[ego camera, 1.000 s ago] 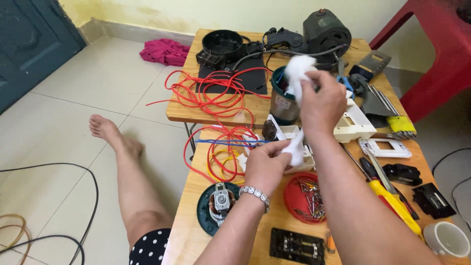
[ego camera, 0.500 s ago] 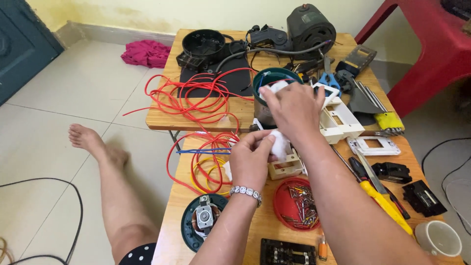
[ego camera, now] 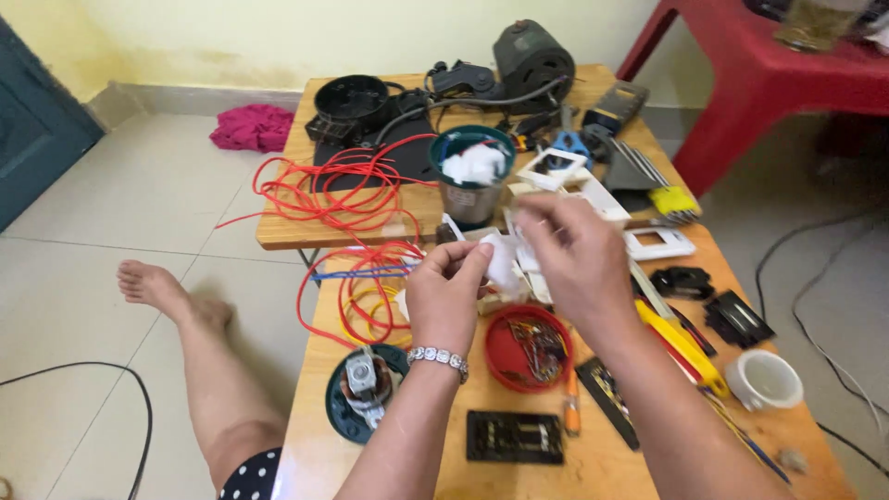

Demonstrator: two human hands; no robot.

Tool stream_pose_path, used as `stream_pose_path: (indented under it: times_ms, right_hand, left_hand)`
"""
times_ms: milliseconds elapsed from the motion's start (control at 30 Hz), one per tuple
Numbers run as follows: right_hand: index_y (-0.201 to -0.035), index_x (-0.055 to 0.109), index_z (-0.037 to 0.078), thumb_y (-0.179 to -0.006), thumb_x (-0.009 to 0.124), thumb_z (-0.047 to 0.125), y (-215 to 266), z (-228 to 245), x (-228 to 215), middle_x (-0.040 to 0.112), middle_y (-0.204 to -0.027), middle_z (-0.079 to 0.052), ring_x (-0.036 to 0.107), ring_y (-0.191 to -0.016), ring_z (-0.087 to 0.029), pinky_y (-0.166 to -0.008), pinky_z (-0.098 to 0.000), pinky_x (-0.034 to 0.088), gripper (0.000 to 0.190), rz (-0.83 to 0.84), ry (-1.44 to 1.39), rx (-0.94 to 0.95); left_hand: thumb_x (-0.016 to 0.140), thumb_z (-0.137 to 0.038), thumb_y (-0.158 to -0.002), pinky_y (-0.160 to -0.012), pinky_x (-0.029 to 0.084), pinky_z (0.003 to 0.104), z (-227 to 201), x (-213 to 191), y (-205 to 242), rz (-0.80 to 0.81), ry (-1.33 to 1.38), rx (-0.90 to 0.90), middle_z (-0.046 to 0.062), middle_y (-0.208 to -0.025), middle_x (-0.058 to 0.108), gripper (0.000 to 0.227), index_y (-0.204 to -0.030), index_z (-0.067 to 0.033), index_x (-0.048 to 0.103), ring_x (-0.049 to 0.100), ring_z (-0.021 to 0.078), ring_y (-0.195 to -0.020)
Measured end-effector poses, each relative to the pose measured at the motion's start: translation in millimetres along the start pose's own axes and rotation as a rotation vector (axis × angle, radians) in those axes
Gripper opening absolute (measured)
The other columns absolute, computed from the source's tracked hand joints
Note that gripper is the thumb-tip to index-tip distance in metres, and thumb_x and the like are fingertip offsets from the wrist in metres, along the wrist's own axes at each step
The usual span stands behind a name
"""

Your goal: The person sits on the floor and cleans a black electrical component using a white cloth. They wipe the component's surface and crevices while holding it in their hands. The workspace is cluttered with various electrical parts, wires, and tools.

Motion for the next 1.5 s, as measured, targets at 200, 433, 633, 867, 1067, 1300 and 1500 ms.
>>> stream_pose_path:
  times_ms: [200,433,633,867,1067,1300,1500]
  right_hand:
    - [-0.104,0.074,0.005,-0.077,0.073,0.010,83,-33,-13,0.072,-0.080,-0.009,0.061,-0.072,-0.010,-0.067,-0.0276,0.056,0.027,0.110,-0.367,0.341]
    - [-0.101,0.072,0.000,-0.079,0.070,0.004,169,-71,-39,0.068,-0.080,-0.009,0.063,-0.072,-0.013,-0.068,-0.0280,0.056,0.022,0.012,-0.600,0.686]
    - [-0.106,0.066,0.005,-0.085,0.064,0.010,204,-71,-43,0.067,-0.085,-0.003,0.064,-0.071,-0.012,-0.067,-0.0249,0.054,0.022,-0.055,-0.880,0.914]
    - [-0.101,0.072,0.005,-0.079,0.072,0.009,218,-72,-38,0.066,-0.088,-0.007,0.063,-0.077,-0.016,-0.067,-0.0289,0.055,0.023,-0.005,-0.551,0.837]
    - [-0.120,0.067,0.007,-0.071,0.075,0.003,215,-53,-38,0.066,-0.096,-0.015,0.065,-0.080,-0.019,-0.071,-0.0339,0.059,0.049,0.153,-0.494,0.698]
    - [-0.105,0.070,-0.004,-0.080,0.069,0.001,209,-68,-57,0.066,-0.083,-0.021,0.066,-0.072,-0.023,-0.066,-0.0328,0.060,0.025,0.155,-0.272,0.714]
    - [-0.102,0.070,-0.005,-0.081,0.069,0.003,217,-77,-47,0.063,-0.075,-0.018,0.066,-0.063,-0.022,-0.060,-0.0323,0.060,0.022,0.189,-0.225,0.763]
  left_hand:
    - [0.077,-0.035,-0.077,-0.050,0.055,0.025,43,12,39,0.201,-0.156,-0.072,0.006,-0.058,0.064,0.021,-0.082,-0.0145,0.075,0.063,0.0120,-0.054]
    - [0.072,-0.034,-0.084,-0.057,0.059,0.022,89,17,115,0.380,0.006,-0.325,0.009,-0.072,0.066,0.028,-0.087,-0.0068,0.072,0.065,0.0127,-0.064]
    - [0.072,-0.032,-0.082,-0.072,0.061,0.031,88,6,145,0.316,0.018,-0.221,0.018,-0.102,0.070,0.040,-0.111,-0.0044,0.069,0.069,0.0194,-0.079]
    - [0.072,-0.008,-0.076,-0.066,0.061,0.029,94,7,162,0.315,0.057,-0.239,0.010,-0.084,0.065,0.031,-0.106,-0.0006,0.069,0.065,0.0158,-0.069]
    - [0.066,0.000,-0.077,-0.072,0.062,0.033,97,1,165,0.174,0.208,-0.376,0.007,-0.087,0.052,0.025,-0.101,0.0039,0.065,0.064,0.0182,-0.076]
    - [0.065,-0.030,-0.083,-0.090,0.046,0.026,80,-33,137,0.320,-0.931,0.345,-0.006,-0.092,0.071,0.020,-0.100,-0.0344,0.074,0.064,0.0142,-0.095]
    - [0.077,-0.040,-0.069,-0.105,0.036,0.035,81,-43,142,0.441,-1.141,0.276,0.003,-0.137,0.050,0.077,-0.139,-0.0255,0.050,0.042,0.0265,-0.123]
Point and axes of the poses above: each hand's wrist, its own y-axis away from the middle knuckle, its own x-axis out of the palm, z = x × y, the point moved 6 cm from there along -y, towards the middle knuckle
